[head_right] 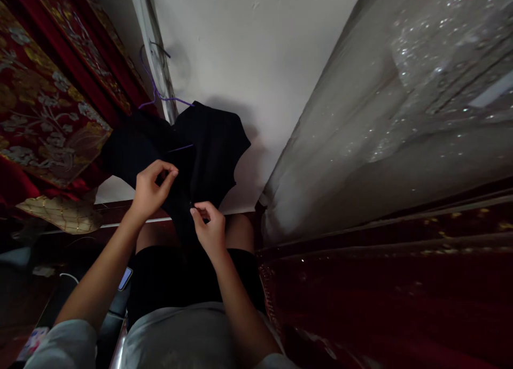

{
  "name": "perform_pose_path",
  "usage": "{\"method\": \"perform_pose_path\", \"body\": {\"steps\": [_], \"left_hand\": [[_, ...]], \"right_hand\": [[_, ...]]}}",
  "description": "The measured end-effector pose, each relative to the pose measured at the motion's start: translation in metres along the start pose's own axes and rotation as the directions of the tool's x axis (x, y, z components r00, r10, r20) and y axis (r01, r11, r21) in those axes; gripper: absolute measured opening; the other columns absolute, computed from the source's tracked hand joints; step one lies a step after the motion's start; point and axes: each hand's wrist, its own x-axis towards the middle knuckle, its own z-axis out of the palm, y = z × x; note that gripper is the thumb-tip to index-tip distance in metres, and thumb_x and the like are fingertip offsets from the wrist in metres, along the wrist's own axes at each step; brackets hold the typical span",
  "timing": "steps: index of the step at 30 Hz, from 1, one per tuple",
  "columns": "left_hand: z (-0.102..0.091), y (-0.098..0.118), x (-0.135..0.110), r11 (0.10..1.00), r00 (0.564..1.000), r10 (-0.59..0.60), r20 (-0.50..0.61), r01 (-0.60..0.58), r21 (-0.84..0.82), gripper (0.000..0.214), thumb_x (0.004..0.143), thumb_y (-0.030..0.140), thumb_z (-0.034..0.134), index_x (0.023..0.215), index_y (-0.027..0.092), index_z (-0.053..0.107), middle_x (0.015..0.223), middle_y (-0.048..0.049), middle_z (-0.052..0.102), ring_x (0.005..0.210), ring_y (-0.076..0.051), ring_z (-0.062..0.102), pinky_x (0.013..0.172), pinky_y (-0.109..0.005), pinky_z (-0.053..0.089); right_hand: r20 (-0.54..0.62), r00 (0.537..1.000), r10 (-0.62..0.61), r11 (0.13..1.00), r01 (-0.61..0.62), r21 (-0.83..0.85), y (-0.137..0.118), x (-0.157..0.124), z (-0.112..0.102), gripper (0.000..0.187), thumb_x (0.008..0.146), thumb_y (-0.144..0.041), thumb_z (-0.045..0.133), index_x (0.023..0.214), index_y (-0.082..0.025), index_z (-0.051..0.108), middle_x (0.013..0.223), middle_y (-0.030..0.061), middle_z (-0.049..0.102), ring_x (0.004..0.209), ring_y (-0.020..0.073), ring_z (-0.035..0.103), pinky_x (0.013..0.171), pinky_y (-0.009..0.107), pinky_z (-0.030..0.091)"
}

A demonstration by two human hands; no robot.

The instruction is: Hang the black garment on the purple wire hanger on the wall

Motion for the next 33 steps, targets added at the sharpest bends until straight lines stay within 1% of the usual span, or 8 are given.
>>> {"method": "perform_pose_path", "body": {"steps": [2, 5, 11, 14, 17, 24, 29, 33], "left_hand": [[-0.009, 0.005, 0.002, 0.997, 0.987, 0.072, 0.142, -0.066, -0.042, 0.007, 0.098, 0.017, 0.061, 0.095, 0.017, 0.067, 0.093, -0.0039, 0.070, 0.086, -0.018, 0.063, 0.082, -0.034, 0.047], [-0.013, 0.014, -0.011, 0.987, 0.926, 0.158, 0.343, -0.152, -0.045, 0.011, 0.095, 0.014, 0.063, 0.104, 0.018, 0.068, 0.103, -0.0051, 0.071, 0.095, -0.020, 0.065, 0.086, -0.036, 0.046], [-0.008, 0.009, -0.037, 0.968, 0.894, 0.228, 0.386, -0.249, 0.006, 0.013, 0.100, 0.016, 0.058, 0.112, 0.017, 0.065, 0.110, -0.0085, 0.071, 0.102, -0.021, 0.066, 0.088, -0.037, 0.048], [-0.006, 0.002, -0.038, 0.937, 0.878, 0.324, 0.351, -0.348, 0.007, 0.013, 0.104, 0.019, 0.054, 0.109, 0.017, 0.066, 0.108, -0.0090, 0.072, 0.098, -0.021, 0.067, 0.086, -0.036, 0.049], [-0.005, -0.002, -0.037, 0.934, 0.882, 0.346, 0.322, -0.357, -0.025, 0.013, 0.104, 0.019, 0.054, 0.104, 0.018, 0.066, 0.104, -0.0068, 0.073, 0.095, -0.019, 0.068, 0.086, -0.035, 0.049], [0.014, 0.007, -0.041, 0.984, 0.964, 0.150, 0.221, -0.168, 0.062, 0.015, 0.105, 0.022, 0.047, 0.103, 0.017, 0.061, 0.101, -0.0097, 0.070, 0.094, -0.022, 0.063, 0.084, -0.038, 0.048], [0.024, 0.002, -0.022, 0.993, 0.996, 0.087, 0.001, -0.087, 0.082, 0.015, 0.105, 0.021, 0.046, 0.099, 0.019, 0.059, 0.101, -0.0084, 0.066, 0.096, -0.022, 0.061, 0.088, -0.038, 0.048], [0.018, -0.021, 0.032, 0.997, 0.952, 0.059, -0.299, -0.040, 0.071, 0.017, 0.105, 0.027, 0.048, 0.094, 0.020, 0.058, 0.099, -0.0081, 0.061, 0.100, -0.022, 0.059, 0.092, -0.039, 0.049]], "right_hand": [[0.006, 1.000, 0.002, 1.000, -0.002, 0.012, -0.003, -0.001, 0.000, 0.019, 0.085, -0.037, 0.068, 0.092, -0.019, 0.070, 0.083, 0.0047, 0.072, 0.076, 0.0182, 0.069, 0.071, 0.031, 0.054], [0.019, 1.000, -0.021, 0.999, 0.020, 0.035, -0.008, -0.001, 0.000, 0.020, 0.086, -0.036, 0.068, 0.096, -0.020, 0.070, 0.087, 0.0049, 0.072, 0.078, 0.0177, 0.068, 0.071, 0.030, 0.054], [0.066, 0.998, 0.013, 0.997, -0.018, 0.074, -0.012, -0.003, -0.001, 0.021, 0.086, -0.038, 0.069, 0.096, -0.019, 0.070, 0.090, 0.0057, 0.074, 0.082, 0.0186, 0.070, 0.074, 0.031, 0.056], [0.075, 0.997, 0.001, 0.999, -0.004, 0.042, -0.012, -0.002, -0.004, 0.020, 0.087, -0.038, 0.068, 0.093, -0.019, 0.071, 0.087, 0.0047, 0.074, 0.080, 0.0180, 0.070, 0.073, 0.030, 0.055], [0.077, 0.997, -0.004, 1.000, 0.003, 0.016, -0.014, 0.000, -0.007, 0.020, 0.087, -0.038, 0.069, 0.091, -0.019, 0.071, 0.086, 0.0045, 0.074, 0.078, 0.0177, 0.069, 0.071, 0.029, 0.054], [0.047, 0.998, -0.050, 0.998, 0.052, -0.036, -0.019, 0.002, 0.000, 0.020, 0.088, -0.039, 0.065, 0.090, -0.019, 0.067, 0.080, 0.0038, 0.070, 0.073, 0.0171, 0.065, 0.066, 0.029, 0.050], [0.064, 0.994, -0.090, 0.989, 0.097, -0.109, -0.020, 0.004, -0.003, 0.019, 0.089, -0.037, 0.063, 0.088, -0.019, 0.067, 0.077, 0.0028, 0.068, 0.070, 0.0161, 0.062, 0.064, 0.028, 0.048], [0.195, 0.972, -0.133, 0.972, 0.167, -0.168, -0.016, -0.004, -0.011, 0.015, 0.091, -0.033, 0.062, 0.085, -0.020, 0.066, 0.072, 0.0004, 0.064, 0.065, 0.0144, 0.057, 0.063, 0.027, 0.045]]}}
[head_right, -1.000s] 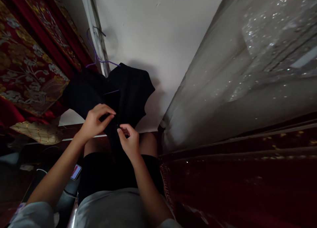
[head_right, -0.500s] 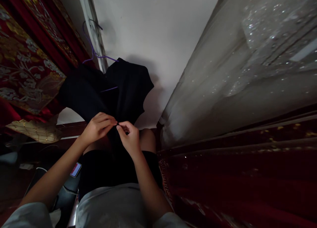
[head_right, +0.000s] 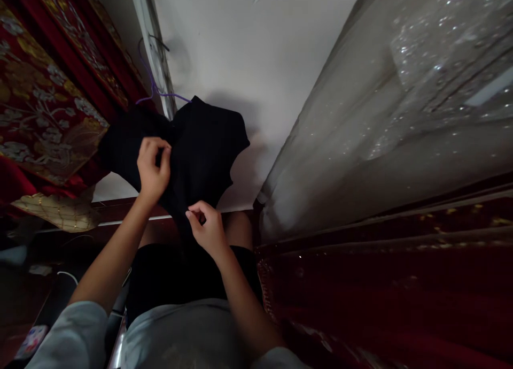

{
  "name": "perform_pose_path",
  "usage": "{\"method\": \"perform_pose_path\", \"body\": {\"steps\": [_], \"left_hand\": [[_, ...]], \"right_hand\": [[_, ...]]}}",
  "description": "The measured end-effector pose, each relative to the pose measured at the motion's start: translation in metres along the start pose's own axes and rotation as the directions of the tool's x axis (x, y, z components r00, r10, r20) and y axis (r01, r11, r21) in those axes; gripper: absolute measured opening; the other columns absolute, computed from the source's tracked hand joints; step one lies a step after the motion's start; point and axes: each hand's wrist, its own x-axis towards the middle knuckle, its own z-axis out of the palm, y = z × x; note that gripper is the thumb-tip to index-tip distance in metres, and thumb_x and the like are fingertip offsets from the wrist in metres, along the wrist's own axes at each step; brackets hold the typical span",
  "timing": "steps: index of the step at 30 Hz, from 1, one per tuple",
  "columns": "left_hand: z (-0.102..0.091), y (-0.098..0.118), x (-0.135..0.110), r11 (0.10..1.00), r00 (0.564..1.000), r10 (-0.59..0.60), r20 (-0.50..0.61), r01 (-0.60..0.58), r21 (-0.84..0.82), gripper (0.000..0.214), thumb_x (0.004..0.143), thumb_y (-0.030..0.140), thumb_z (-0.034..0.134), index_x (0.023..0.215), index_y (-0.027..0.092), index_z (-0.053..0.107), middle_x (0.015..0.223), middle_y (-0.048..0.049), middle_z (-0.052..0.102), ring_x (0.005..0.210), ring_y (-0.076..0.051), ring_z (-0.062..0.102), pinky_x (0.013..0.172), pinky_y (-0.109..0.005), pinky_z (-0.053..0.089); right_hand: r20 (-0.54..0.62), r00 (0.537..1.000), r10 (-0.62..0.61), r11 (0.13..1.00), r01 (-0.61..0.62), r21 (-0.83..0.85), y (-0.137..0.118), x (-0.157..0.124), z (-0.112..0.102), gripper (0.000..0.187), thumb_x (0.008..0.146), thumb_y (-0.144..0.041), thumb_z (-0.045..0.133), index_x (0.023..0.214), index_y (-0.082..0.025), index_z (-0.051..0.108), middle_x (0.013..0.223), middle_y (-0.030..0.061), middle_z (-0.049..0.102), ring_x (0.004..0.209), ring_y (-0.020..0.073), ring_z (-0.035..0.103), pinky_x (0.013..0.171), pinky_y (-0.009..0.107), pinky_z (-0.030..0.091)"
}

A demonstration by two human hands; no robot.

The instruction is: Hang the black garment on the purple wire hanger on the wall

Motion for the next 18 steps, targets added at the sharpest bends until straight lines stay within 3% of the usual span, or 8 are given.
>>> {"method": "perform_pose_path", "body": {"steps": [3, 7, 9, 11, 13, 15, 18], "left_hand": [[0.007, -0.012, 0.041, 1.000, 0.993, -0.010, -0.114, 0.007, -0.019, 0.023, 0.105, 0.037, 0.051, 0.092, 0.020, 0.058, 0.101, -0.0086, 0.057, 0.102, -0.023, 0.059, 0.094, -0.040, 0.050], [0.006, -0.007, 0.060, 0.998, 0.995, 0.029, -0.091, -0.034, -0.057, 0.030, 0.106, 0.047, 0.048, 0.095, 0.021, 0.058, 0.101, -0.0085, 0.058, 0.104, -0.024, 0.061, 0.096, -0.043, 0.050], [0.000, -0.003, 0.056, 0.996, 0.997, 0.067, -0.045, -0.070, -0.061, 0.033, 0.107, 0.050, 0.044, 0.098, 0.021, 0.059, 0.099, -0.0080, 0.059, 0.104, -0.024, 0.062, 0.096, -0.043, 0.051], [-0.006, -0.004, 0.048, 0.992, 0.994, 0.106, -0.014, -0.107, -0.061, 0.035, 0.107, 0.051, 0.042, 0.100, 0.021, 0.059, 0.098, -0.0076, 0.060, 0.103, -0.023, 0.064, 0.095, -0.042, 0.052], [-0.013, -0.008, 0.043, 0.990, 0.992, 0.124, -0.001, -0.124, -0.059, 0.036, 0.107, 0.052, 0.042, 0.101, 0.021, 0.060, 0.098, -0.0070, 0.061, 0.101, -0.022, 0.065, 0.094, -0.040, 0.053], [-0.017, -0.013, 0.041, 0.992, 0.993, 0.117, 0.002, -0.117, -0.051, 0.035, 0.106, 0.052, 0.046, 0.101, 0.021, 0.060, 0.097, -0.0062, 0.062, 0.098, -0.021, 0.066, 0.092, -0.037, 0.054], [-0.021, -0.016, 0.040, 0.995, 0.995, 0.095, -0.010, -0.095, -0.024, 0.029, 0.104, 0.048, 0.051, 0.101, 0.020, 0.061, 0.093, -0.0047, 0.064, 0.091, -0.017, 0.066, 0.088, -0.031, 0.053]], "right_hand": [[0.095, 0.995, -0.016, 0.999, 0.020, -0.037, 0.001, -0.007, -0.004, 0.014, 0.091, -0.031, 0.062, 0.083, -0.021, 0.065, 0.071, -0.0004, 0.064, 0.066, 0.0144, 0.058, 0.063, 0.027, 0.045], [0.237, 0.972, -0.011, 0.995, 0.034, -0.093, -0.006, 0.009, -0.010, 0.010, 0.091, -0.030, 0.063, 0.089, -0.022, 0.068, 0.079, 0.0008, 0.069, 0.073, 0.0159, 0.065, 0.067, 0.028, 0.048], [0.256, 0.965, -0.057, 0.993, 0.082, -0.090, -0.017, 0.032, -0.013, 0.015, 0.092, -0.033, 0.065, 0.102, -0.023, 0.070, 0.086, 0.0016, 0.072, 0.079, 0.0169, 0.067, 0.071, 0.029, 0.051], [0.176, 0.971, -0.162, 0.983, 0.175, -0.059, -0.034, 0.065, -0.016, 0.029, 0.093, -0.036, 0.064, 0.120, -0.024, 0.066, 0.092, 0.0025, 0.073, 0.082, 0.0168, 0.067, 0.071, 0.029, 0.052], [0.068, 0.949, -0.309, 0.948, 0.313, -0.060, -0.055, 0.103, -0.016, 0.038, 0.097, -0.037, 0.060, 0.132, -0.025, 0.059, 0.097, 0.0033, 0.071, 0.083, 0.0158, 0.065, 0.072, 0.029, 0.052], [0.047, 0.898, -0.438, 0.890, 0.441, -0.117, -0.072, 0.140, -0.014, 0.032, 0.099, -0.038, 0.057, 0.128, -0.024, 0.061, 0.098, 0.0030, 0.069, 0.081, 0.0149, 0.062, 0.075, 0.029, 0.052], [0.121, 0.833, -0.540, 0.804, 0.553, -0.218, -0.083, 0.176, -0.005, 0.019, 0.099, -0.038, 0.058, 0.098, -0.020, 0.066, 0.085, 0.0013, 0.063, 0.077, 0.0145, 0.058, 0.077, 0.030, 0.050]]}}
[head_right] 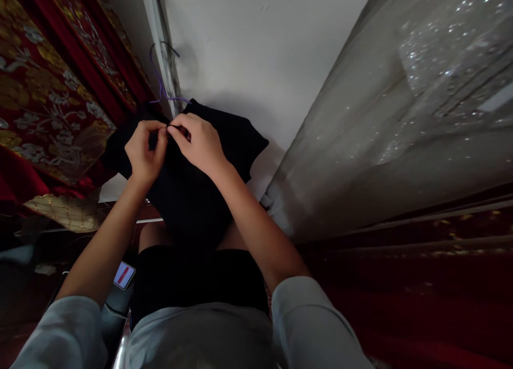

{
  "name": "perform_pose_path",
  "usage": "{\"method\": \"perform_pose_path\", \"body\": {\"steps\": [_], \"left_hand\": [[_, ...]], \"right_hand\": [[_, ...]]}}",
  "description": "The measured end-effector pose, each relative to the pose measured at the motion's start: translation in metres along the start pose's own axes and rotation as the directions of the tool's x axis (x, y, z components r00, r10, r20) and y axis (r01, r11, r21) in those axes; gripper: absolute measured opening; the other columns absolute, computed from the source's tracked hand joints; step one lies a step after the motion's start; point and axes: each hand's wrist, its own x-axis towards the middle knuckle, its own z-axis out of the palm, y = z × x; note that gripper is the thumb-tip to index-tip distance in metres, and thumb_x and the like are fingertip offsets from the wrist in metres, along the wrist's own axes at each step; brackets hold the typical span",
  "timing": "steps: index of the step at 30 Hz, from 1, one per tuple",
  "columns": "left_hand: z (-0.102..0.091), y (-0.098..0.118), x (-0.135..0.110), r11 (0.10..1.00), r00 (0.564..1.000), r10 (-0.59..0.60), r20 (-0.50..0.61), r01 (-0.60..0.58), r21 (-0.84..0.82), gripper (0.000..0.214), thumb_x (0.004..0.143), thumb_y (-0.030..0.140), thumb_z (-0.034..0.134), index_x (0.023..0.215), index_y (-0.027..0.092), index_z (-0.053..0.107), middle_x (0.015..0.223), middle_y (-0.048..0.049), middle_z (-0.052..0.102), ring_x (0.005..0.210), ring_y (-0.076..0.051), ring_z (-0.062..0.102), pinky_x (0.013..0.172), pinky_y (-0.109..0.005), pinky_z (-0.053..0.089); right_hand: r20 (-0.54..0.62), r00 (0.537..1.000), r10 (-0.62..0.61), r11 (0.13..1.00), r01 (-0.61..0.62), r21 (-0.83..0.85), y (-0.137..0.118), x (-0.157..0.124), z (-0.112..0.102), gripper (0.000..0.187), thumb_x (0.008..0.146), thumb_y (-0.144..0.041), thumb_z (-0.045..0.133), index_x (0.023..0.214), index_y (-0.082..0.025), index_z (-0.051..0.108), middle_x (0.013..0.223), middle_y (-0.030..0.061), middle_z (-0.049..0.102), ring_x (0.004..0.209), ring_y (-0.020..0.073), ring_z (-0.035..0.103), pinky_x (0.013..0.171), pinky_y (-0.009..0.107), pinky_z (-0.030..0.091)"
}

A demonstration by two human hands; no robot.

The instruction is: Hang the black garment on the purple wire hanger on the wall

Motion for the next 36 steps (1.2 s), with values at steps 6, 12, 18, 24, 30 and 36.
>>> {"method": "perform_pose_path", "body": {"steps": [6, 12, 18, 24, 30, 36], "left_hand": [[0.000, -0.001, -0.006, 0.997, 0.999, 0.034, -0.028, -0.033, 0.064, 0.022, 0.105, 0.035, 0.049, 0.098, 0.020, 0.063, 0.090, -0.0043, 0.065, 0.085, -0.015, 0.064, 0.083, -0.028, 0.050], [0.011, -0.013, -0.034, 0.989, 0.993, -0.010, 0.116, -0.007, 0.145, 0.024, 0.105, 0.029, 0.043, 0.099, 0.019, 0.064, 0.089, -0.0062, 0.063, 0.087, -0.020, 0.064, 0.082, -0.033, 0.049], [0.010, 0.002, -0.038, 0.986, 0.984, -0.168, -0.066, 0.166, -0.033, 0.027, 0.107, 0.037, 0.044, 0.096, 0.020, 0.062, 0.092, -0.0060, 0.066, 0.089, -0.018, 0.064, 0.083, -0.030, 0.050], [0.001, 0.018, -0.004, 0.957, 0.972, -0.235, 0.009, 0.233, -0.176, 0.030, 0.102, 0.045, 0.058, 0.087, 0.019, 0.060, 0.074, -0.0002, 0.060, 0.067, -0.013, 0.057, 0.064, -0.024, 0.045], [-0.002, 0.021, -0.006, 0.943, 0.959, -0.269, 0.085, 0.281, -0.180, 0.023, 0.100, 0.038, 0.062, 0.088, 0.017, 0.063, 0.074, -0.0010, 0.066, 0.062, -0.011, 0.057, 0.059, -0.023, 0.044], [0.004, 0.027, -0.005, 0.908, 0.952, -0.287, 0.110, 0.307, -0.285, 0.031, 0.098, 0.041, 0.065, 0.080, 0.016, 0.059, 0.069, -0.0007, 0.062, 0.060, -0.011, 0.058, 0.058, -0.021, 0.046]], "right_hand": [[-0.022, 0.998, -0.062, 0.994, 0.060, -0.090, 0.006, -0.001, 0.015, 0.035, 0.103, -0.044, 0.051, 0.079, -0.020, 0.056, 0.075, 0.0010, 0.056, 0.075, 0.0151, 0.055, 0.077, 0.031, 0.047], [-0.245, 0.967, -0.076, 0.994, 0.055, -0.092, 0.006, 0.007, 0.014, 0.047, 0.106, -0.056, 0.035, 0.082, -0.020, 0.053, 0.071, 0.0002, 0.049, 0.074, 0.0153, 0.055, 0.079, 0.032, 0.048], [-0.058, 0.993, -0.107, 0.992, 0.103, -0.069, 0.002, 0.011, 0.011, 0.041, 0.106, -0.050, 0.042, 0.083, -0.020, 0.057, 0.075, 0.0012, 0.054, 0.078, 0.0158, 0.057, 0.082, 0.033, 0.050], [0.024, 0.991, -0.135, 0.989, 0.136, -0.051, 0.000, 0.001, 0.005, 0.035, 0.105, -0.045, 0.045, 0.086, -0.020, 0.060, 0.084, 0.0037, 0.060, 0.082, 0.0171, 0.058, 0.084, 0.034, 0.049], [0.053, 0.991, -0.120, 0.990, 0.124, -0.068, 0.004, -0.004, 0.002, 0.029, 0.103, -0.042, 0.050, 0.087, -0.020, 0.062, 0.085, 0.0044, 0.062, 0.082, 0.0183, 0.058, 0.083, 0.034, 0.048], [0.008, 0.990, -0.141, 0.984, 0.141, -0.108, 0.011, -0.010, 0.001, 0.028, 0.103, -0.035, 0.049, 0.085, -0.019, 0.063, 0.083, 0.0044, 0.063, 0.081, 0.0174, 0.058, 0.080, 0.032, 0.045]]}}
